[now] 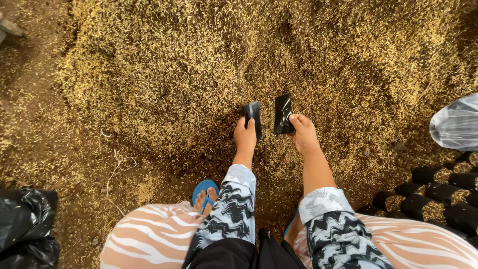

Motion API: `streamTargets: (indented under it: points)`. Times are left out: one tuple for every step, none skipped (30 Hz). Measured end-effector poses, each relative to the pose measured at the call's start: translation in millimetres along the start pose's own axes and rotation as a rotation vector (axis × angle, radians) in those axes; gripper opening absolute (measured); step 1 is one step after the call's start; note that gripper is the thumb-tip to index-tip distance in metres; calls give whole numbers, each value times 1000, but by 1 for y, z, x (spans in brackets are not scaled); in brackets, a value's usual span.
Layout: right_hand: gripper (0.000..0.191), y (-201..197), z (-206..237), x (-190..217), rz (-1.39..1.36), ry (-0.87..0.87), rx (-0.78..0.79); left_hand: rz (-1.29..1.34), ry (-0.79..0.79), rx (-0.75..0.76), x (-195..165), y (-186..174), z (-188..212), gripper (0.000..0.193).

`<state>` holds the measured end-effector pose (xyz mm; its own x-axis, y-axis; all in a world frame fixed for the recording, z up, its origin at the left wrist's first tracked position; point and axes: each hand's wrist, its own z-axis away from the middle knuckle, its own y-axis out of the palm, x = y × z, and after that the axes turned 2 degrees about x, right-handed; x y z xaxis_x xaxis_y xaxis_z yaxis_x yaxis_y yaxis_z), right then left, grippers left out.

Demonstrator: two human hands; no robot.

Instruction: The person scoops loose grain from a large pile on the ground and fills small black plastic bags. The person repeatedly opens a bag, fills it with grain, and places the filled bag into a nearby crate. The process is repeated continuously throughout the clip.

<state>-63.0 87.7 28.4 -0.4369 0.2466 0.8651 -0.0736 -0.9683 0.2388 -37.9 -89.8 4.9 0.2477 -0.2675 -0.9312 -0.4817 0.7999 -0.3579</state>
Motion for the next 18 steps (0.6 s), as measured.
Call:
streamTargets:
  points:
    - [11, -1, 0, 1, 6, 12, -12, -97, 209, -133, -3, 1, 3, 35]
    - [10, -1, 0, 1, 12, 27, -22, -196, 418, -263, -6, 2, 6, 45]
    - [9, 1, 0, -1, 10, -2, -4, -250, 418, -263, -10, 4, 9, 42]
    - [8, 2, 0, -3, 7, -31, 14, -306, 416, -264, -16, 9, 13, 39]
    - [6, 4, 0, -6, 4, -58, 35, -364, 414, -266, -22, 14, 16, 36]
    - [5, 5, -1, -9, 18, -90, 57, -220, 295, -87, -27, 19, 17, 37]
    - [4, 7, -1, -11, 32, -125, 79, -73, 178, 90, -32, 25, 17, 37]
    - [3, 8, -2, -13, 47, -162, 101, 74, 61, 267, -35, 28, 18, 38]
    - [3, 9, -3, -14, 65, -135, 103, 69, 38, 275, -35, 30, 17, 35]
    - [3, 9, -3, -15, 83, -108, 104, 65, 15, 285, -33, 33, 17, 33]
    - [4, 9, -3, -16, 102, -81, 105, 60, -8, 294, -31, 35, 16, 31]
    - [4, 9, -3, -16, 114, -78, 111, 49, 0, 272, -28, 37, 14, 29]
    - [6, 8, -3, -16, 125, -72, 117, 36, 6, 252, -23, 38, 13, 27]
    - [8, 8, -2, -17, 135, -64, 124, 20, 11, 231, -19, 39, 13, 25]
    - [8, 7, -2, -17, 107, -43, 136, 12, 51, 215, -15, 39, 12, 24]
    - [9, 7, -2, -18, 81, -25, 150, 6, 93, 199, -13, 40, 11, 23]
    - [10, 7, -2, -19, 55, -6, 162, 0, 135, 183, -12, 40, 11, 21]
    - [10, 6, -3, -20, -1, -9, 141, -5, 98, 172, -11, 41, 11, 21]
